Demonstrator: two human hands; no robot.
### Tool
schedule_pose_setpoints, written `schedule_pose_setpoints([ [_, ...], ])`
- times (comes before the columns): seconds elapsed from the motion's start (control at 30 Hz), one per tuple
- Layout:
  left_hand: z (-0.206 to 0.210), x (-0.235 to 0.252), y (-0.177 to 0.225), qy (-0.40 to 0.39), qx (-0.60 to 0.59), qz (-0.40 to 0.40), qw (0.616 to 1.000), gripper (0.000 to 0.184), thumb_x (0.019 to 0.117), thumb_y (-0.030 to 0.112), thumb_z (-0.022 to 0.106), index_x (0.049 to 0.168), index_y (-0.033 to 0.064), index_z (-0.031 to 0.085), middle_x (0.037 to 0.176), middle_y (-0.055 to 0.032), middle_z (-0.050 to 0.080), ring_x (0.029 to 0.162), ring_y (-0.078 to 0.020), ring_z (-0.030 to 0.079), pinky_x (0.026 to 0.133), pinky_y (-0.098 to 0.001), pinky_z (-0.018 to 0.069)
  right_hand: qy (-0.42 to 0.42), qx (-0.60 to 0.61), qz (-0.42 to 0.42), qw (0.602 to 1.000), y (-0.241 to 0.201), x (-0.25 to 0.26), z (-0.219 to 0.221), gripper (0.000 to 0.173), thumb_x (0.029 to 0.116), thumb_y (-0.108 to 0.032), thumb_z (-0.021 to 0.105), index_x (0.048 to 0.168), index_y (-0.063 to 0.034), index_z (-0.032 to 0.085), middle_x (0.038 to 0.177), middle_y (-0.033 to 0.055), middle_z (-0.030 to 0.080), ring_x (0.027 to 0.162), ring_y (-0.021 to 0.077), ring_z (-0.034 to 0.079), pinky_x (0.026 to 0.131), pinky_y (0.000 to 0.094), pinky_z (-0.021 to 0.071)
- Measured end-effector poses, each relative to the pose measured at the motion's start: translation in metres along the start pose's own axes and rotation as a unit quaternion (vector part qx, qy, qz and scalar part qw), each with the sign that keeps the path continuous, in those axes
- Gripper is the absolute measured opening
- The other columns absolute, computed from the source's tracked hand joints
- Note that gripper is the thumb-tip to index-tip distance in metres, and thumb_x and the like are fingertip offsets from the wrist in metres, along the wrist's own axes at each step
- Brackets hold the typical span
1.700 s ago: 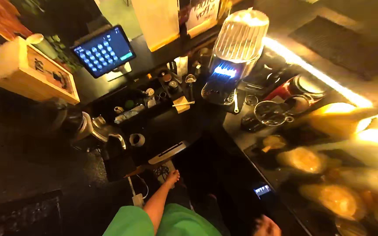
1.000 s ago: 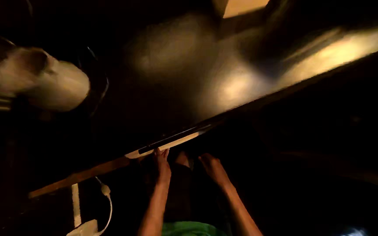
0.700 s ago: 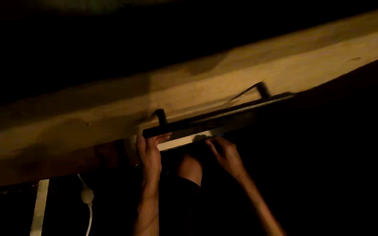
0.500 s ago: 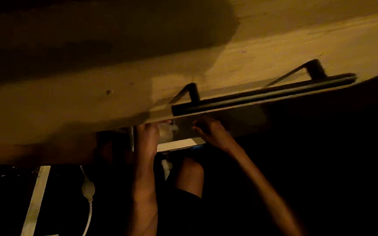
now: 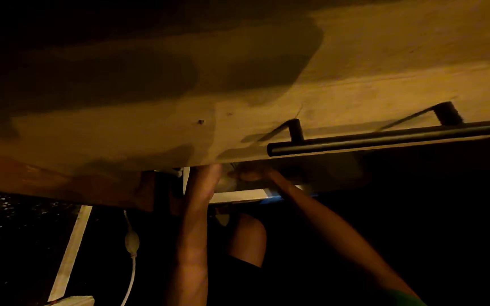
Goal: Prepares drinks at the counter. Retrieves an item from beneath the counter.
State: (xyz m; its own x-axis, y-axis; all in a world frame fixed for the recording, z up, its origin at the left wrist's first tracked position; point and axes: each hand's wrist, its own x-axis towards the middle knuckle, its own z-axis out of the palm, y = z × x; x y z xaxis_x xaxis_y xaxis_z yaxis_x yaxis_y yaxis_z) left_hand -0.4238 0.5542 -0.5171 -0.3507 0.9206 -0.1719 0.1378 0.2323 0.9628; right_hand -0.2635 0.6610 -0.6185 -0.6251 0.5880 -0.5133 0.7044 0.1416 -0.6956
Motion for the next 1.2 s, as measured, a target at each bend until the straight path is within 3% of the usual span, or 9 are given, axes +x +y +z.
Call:
schedule_pose_setpoints([
  [0.07,0.002,0.000,0.001,0.007,0.016,0.010,1.000,0.028,0.1034,0.014,0.060,0.127,0.0006,0.060,0.112,-0.0143,0.064,0.097,-0.0185,0.061,0.083,-0.0389,0.0528,-0.003,0.014,-0.005,1.000,0.006,0.002,0.001,0.038,0.1082,-0.030,0.053,0.121,0.0039,0.063,0.090,0.0110,0.061,0.075,0.0134,0.053,0.075,0.0311,0.0479],
  [0.17,0.004,0.001,0.002,0.019,0.032,0.023,0.999,0.030,0.1025,0.015,0.061,0.129,0.0007,0.060,0.115,-0.0154,0.065,0.102,-0.0205,0.062,0.087,-0.0414,0.0532,0.007,0.044,-0.020,0.999,0.027,0.016,0.001,0.041,0.1069,-0.035,0.054,0.121,0.0015,0.064,0.093,0.0101,0.065,0.080,0.0140,0.059,0.079,0.0333,0.0517],
  [0.27,0.003,0.001,0.003,0.019,0.016,0.011,1.000,0.027,0.1012,0.013,0.064,0.126,0.0019,0.062,0.111,-0.0130,0.065,0.098,-0.0178,0.061,0.083,-0.0381,0.0529,0.031,0.102,-0.050,0.993,0.036,0.011,-0.002,0.037,0.1074,-0.035,0.052,0.111,-0.0011,0.066,0.078,-0.0003,0.057,0.068,0.0062,0.052,0.069,0.0250,0.0481],
  [0.47,0.000,0.002,0.008,0.022,0.004,0.001,1.000,0.024,0.1012,0.014,0.064,0.121,0.0006,0.064,0.105,-0.0120,0.065,0.094,-0.0156,0.061,0.081,-0.0352,0.0531,0.118,0.115,-0.072,0.984,0.031,-0.041,-0.016,0.039,0.1067,-0.035,0.053,0.126,-0.0042,0.067,0.110,0.0091,0.070,0.097,0.0104,0.066,0.090,0.0308,0.0549],
  [0.63,0.003,-0.005,0.018,0.060,0.004,0.003,0.998,0.029,0.0969,0.006,0.067,0.124,-0.0036,0.062,0.112,-0.0124,0.065,0.102,-0.0129,0.060,0.090,-0.0324,0.0524,0.205,0.115,-0.133,0.963,0.032,-0.085,-0.019,0.037,0.1032,-0.039,0.058,0.115,-0.0063,0.070,0.097,0.0024,0.068,0.087,0.0056,0.063,0.081,0.0284,0.0545],
  [0.77,0.004,-0.003,0.019,0.074,-0.007,0.003,0.997,0.025,0.0991,0.008,0.065,0.121,-0.0032,0.062,0.107,-0.0119,0.064,0.097,-0.0134,0.060,0.085,-0.0322,0.0522,0.246,0.098,-0.159,0.951,0.029,-0.119,-0.019,0.033,0.1023,-0.038,0.060,0.101,-0.0067,0.070,0.081,-0.0010,0.064,0.070,0.0041,0.060,0.065,0.0249,0.0534],
  [0.93,0.008,-0.007,0.019,0.082,-0.029,-0.002,0.996,0.029,0.0971,0.004,0.066,0.125,-0.0031,0.060,0.111,-0.0103,0.064,0.099,-0.0098,0.060,0.087,-0.0289,0.0524,0.303,0.116,-0.145,0.935,0.024,-0.165,-0.016,0.032,0.1014,-0.040,0.061,0.089,-0.0111,0.068,0.084,-0.0023,0.064,0.074,0.0035,0.060,0.066,0.0229,0.0512],
  [1.03,0.012,-0.008,0.019,0.070,-0.074,-0.005,0.995,0.023,0.0984,0.001,0.062,0.122,-0.0016,0.060,0.103,-0.0059,0.064,0.089,-0.0077,0.063,0.079,-0.0261,0.0558,0.363,0.132,-0.134,0.913,0.021,-0.200,-0.010,0.030,0.1013,-0.039,0.061,0.092,-0.0115,0.070,0.088,-0.0030,0.067,0.078,0.0031,0.062,0.069,0.0220,0.0540],
  [1.2,0.014,-0.015,0.010,0.023,-0.186,0.003,0.982,0.015,0.1030,0.001,0.048,0.102,-0.0016,0.063,0.080,-0.0044,0.069,0.070,-0.0116,0.065,0.071,-0.0268,0.0574,0.429,0.163,-0.085,0.884,0.003,-0.282,0.005,0.030,0.1008,-0.040,0.062,0.098,-0.0114,0.071,0.092,-0.0035,0.069,0.080,0.0043,0.066,0.069,0.0213,0.0572],
])
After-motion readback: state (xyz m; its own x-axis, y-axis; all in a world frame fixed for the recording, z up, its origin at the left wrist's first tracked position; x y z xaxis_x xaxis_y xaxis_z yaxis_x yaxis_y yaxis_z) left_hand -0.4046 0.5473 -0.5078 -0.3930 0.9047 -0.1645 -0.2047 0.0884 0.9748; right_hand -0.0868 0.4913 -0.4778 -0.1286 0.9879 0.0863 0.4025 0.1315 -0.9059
